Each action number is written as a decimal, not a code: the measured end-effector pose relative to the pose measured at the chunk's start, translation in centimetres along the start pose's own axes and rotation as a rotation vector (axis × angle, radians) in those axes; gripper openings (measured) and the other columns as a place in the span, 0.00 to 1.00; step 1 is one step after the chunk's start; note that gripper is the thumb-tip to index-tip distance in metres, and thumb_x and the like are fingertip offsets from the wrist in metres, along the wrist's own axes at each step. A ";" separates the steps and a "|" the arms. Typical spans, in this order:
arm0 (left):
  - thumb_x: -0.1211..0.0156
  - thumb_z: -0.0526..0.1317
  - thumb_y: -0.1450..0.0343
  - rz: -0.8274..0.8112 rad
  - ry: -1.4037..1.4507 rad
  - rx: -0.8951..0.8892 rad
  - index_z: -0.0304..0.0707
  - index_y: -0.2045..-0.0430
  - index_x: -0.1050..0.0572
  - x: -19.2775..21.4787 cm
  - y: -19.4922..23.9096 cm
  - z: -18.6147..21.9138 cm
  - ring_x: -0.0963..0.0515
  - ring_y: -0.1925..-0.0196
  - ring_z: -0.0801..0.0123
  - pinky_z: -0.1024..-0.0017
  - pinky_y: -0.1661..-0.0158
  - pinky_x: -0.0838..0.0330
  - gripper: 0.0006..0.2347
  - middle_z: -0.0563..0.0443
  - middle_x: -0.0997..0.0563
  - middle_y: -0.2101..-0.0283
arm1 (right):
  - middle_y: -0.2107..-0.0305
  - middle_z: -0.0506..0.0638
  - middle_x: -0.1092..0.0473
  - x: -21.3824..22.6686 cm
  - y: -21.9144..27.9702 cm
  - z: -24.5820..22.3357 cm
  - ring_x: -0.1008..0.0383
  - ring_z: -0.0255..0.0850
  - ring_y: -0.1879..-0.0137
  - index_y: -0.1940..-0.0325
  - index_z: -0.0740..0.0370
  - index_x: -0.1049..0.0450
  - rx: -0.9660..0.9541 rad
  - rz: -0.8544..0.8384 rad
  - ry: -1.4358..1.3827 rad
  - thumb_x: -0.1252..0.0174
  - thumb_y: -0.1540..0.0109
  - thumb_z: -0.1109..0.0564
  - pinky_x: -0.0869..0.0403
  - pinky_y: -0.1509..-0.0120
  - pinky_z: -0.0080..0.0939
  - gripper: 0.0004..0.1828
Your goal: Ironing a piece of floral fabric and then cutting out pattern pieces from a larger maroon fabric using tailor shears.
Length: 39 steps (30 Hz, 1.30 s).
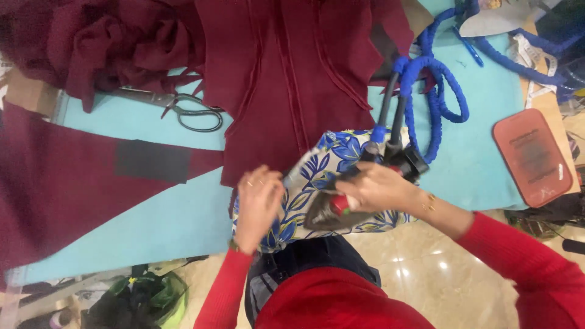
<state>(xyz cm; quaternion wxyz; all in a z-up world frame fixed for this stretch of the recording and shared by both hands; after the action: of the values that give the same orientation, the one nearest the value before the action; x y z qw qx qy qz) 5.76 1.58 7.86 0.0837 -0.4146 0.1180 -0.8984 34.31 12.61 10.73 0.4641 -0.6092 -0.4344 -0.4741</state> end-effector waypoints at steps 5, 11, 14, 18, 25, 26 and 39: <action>0.41 0.37 0.27 -0.226 0.178 -0.223 0.42 0.74 0.24 1.3 4.6 6.6 0.29 0.32 0.54 0.35 0.30 0.52 0.05 0.56 0.17 0.47 | 0.89 0.46 0.38 6.2 3.9 -4.4 0.39 0.48 0.84 0.64 0.54 0.34 -0.012 -0.103 -0.006 0.52 0.34 0.51 0.36 0.60 0.44 0.08; 0.47 0.36 0.23 -0.412 0.395 -0.167 0.38 0.72 0.28 0.0 7.0 7.5 0.21 0.40 0.58 0.49 0.30 0.45 0.07 0.46 0.16 0.63 | 0.86 0.45 0.32 7.2 11.0 -4.7 0.30 0.45 0.79 0.63 0.53 0.33 -0.124 -0.193 0.064 0.47 0.49 0.60 0.34 0.59 0.42 0.10; 0.48 0.34 0.23 -0.426 0.460 -0.088 0.38 0.70 0.31 -0.1 7.2 7.6 0.17 0.63 0.65 0.51 0.30 0.40 0.05 0.51 0.20 0.69 | 0.89 0.41 0.37 7.7 13.2 -4.6 0.37 0.41 0.83 0.68 0.52 0.36 -0.221 -0.210 0.104 0.49 0.53 0.65 0.32 0.59 0.40 0.13; 0.53 0.41 0.21 -0.576 0.531 0.264 0.42 0.65 0.30 -0.3 7.8 7.1 0.28 0.72 0.67 0.67 0.66 0.36 0.06 0.54 0.28 0.73 | 0.92 0.40 0.42 7.7 15.7 -4.5 0.49 0.41 0.84 0.64 0.53 0.39 -0.350 -0.214 0.105 0.42 0.47 0.62 0.26 0.57 0.44 0.13; 0.35 0.60 0.32 -0.681 0.151 0.189 0.46 0.40 0.32 1.0 9.1 5.7 0.28 0.34 0.49 0.52 0.49 0.25 0.29 0.42 0.26 0.37 | 0.92 0.43 0.42 8.0 15.6 -4.8 0.43 0.45 0.89 0.59 0.56 0.32 -0.449 -0.230 0.059 0.36 0.41 0.45 0.22 0.55 0.46 0.17; 0.35 0.60 0.32 -0.679 0.149 0.190 0.46 0.40 0.32 0.7 9.8 4.9 0.28 0.34 0.49 0.52 0.49 0.25 0.29 0.42 0.26 0.37 | 0.92 0.43 0.42 7.8 15.8 -4.7 0.43 0.45 0.89 0.59 0.56 0.32 -0.447 -0.228 0.059 0.36 0.41 0.45 0.22 0.55 0.46 0.17; 0.39 0.37 0.29 -0.410 -0.075 -0.118 0.37 0.60 0.20 -0.1 11.9 4.6 0.25 0.50 0.55 0.53 0.52 0.30 0.07 0.48 0.26 0.52 | 0.89 0.37 0.30 8.7 9.0 -2.8 0.30 0.43 0.81 0.49 0.55 0.35 -0.426 -0.193 0.095 0.45 0.46 0.21 0.30 0.65 0.40 0.40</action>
<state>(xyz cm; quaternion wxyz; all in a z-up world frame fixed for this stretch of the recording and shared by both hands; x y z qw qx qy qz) 9.97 -10.41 7.28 -0.1211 -0.4671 0.0804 -0.8721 44.07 8.92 18.26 0.2976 -0.6262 -0.3584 -0.6252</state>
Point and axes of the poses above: each hand's wrist, its own y-axis away from the middle knuckle, its own x-axis out of the back of the hand, z = x × y, the point moved 2 cm from there along -y, towards the middle knuckle
